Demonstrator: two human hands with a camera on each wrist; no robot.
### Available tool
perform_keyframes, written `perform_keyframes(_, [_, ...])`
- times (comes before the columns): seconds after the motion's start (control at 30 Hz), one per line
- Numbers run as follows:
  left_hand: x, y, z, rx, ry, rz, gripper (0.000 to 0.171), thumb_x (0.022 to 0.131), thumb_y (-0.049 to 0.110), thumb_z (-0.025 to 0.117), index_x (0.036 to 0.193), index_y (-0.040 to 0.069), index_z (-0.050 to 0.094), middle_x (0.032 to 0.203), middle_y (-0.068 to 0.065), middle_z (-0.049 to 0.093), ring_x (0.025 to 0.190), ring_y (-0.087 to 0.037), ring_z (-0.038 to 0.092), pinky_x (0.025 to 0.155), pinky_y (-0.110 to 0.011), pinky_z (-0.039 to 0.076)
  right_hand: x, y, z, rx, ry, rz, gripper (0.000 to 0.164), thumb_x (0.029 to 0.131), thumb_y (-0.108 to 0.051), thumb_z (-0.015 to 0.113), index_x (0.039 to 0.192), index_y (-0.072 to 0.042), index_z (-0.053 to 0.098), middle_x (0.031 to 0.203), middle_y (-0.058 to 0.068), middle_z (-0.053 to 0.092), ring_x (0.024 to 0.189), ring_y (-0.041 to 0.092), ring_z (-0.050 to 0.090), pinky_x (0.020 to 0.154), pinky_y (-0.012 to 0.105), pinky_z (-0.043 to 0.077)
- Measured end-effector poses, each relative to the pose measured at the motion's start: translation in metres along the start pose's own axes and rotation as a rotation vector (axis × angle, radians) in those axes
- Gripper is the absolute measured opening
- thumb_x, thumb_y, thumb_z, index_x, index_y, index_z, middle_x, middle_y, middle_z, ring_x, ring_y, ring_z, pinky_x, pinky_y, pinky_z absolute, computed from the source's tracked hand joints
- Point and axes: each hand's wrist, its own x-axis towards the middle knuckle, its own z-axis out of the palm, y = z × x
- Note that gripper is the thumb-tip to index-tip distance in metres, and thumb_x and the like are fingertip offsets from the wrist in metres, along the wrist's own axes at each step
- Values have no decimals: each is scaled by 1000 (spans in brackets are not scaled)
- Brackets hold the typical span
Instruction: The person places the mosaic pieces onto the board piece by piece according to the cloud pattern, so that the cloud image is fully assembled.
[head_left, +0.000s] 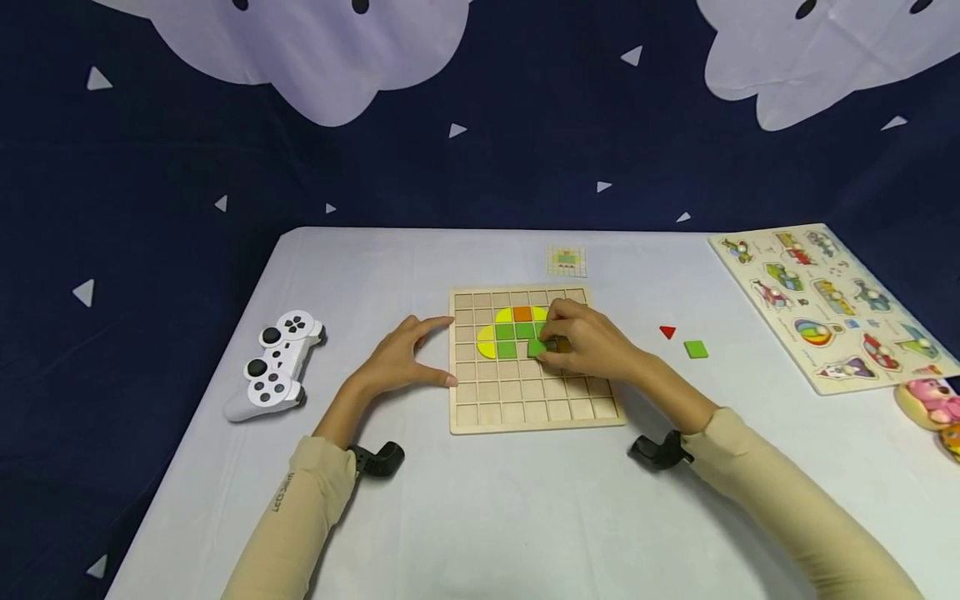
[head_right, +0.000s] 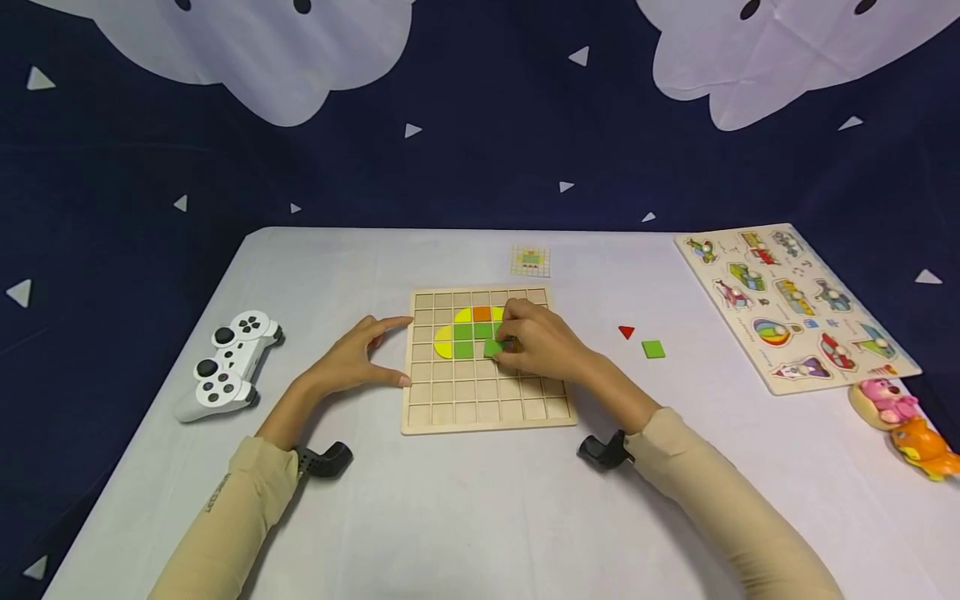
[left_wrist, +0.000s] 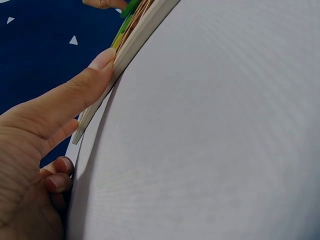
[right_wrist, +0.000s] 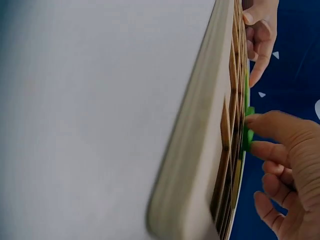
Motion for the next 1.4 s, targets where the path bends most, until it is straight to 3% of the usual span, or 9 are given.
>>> perform_keyframes(0.17, [0, 0, 0, 3, 1, 9, 99, 66, 40, 92, 151, 27, 43, 96, -6, 38, 86, -22, 40, 76, -37, 33, 0, 0, 3, 14, 4, -27, 17, 85, -18, 79, 96, -5, 76, 92, 3, 56, 84, 16, 53, 76, 34, 48])
perform_keyframes(0.4, [0, -1, 0, 14, -1, 7, 99, 66, 40, 91, 151, 25, 43, 96, -6, 38, 86, -22, 40, 75, -37, 32, 2, -1, 6, 84, -41, 53, 15, 87, -18, 77, 97, -7, 75, 94, 3, 56, 88, 17, 53, 79, 35, 47])
perform_keyframes(0.7, [-1, 1, -1, 9, 3, 12, 98, 66, 40, 92, 150, 25, 44, 95, -6, 38, 85, -22, 39, 74, -36, 32, 10, -5, 6, 101, -59, 65, 7, 86, -17, 78, 89, -10, 74, 89, 3, 56, 80, 14, 47, 71, 30, 44])
perform_keyframes(0.83, [-2, 2, -1, 11, 8, 14, 98, 66, 40, 92, 150, 25, 44, 95, -6, 38, 86, -23, 40, 74, -37, 32, 10, -7, 4, 81, -67, 79, 9, 86, -19, 78, 89, -11, 75, 88, 3, 56, 81, 16, 46, 72, 32, 43])
perform_keyframes(0.97, [-2, 1, 1, 19, 9, 16, 98, 66, 41, 91, 150, 24, 44, 94, -7, 38, 85, -22, 40, 73, -36, 32, 9, -9, 2, -11, -65, 53, 19, 85, -24, 79, 97, -10, 77, 91, 3, 56, 83, 16, 46, 76, 33, 42])
perform_keyframes(1.17, [-1, 1, 1, 14, 12, 14, 98, 66, 41, 91, 150, 25, 44, 95, -6, 38, 86, -22, 40, 74, -36, 32, -6, -4, -11, -57, 1, 32, 27, 83, -25, 80, 105, -10, 77, 94, 6, 58, 81, 16, 46, 74, 34, 39])
perform_keyframes(1.4, [-3, 2, 0, 14, 15, 18, 98, 66, 41, 91, 151, 23, 44, 95, -7, 38, 85, -22, 39, 73, -36, 32, -40, 22, -36, -26, 44, 131, 29, 82, -20, 81, 108, -6, 77, 94, 7, 60, 83, 23, 53, 74, 36, 43])
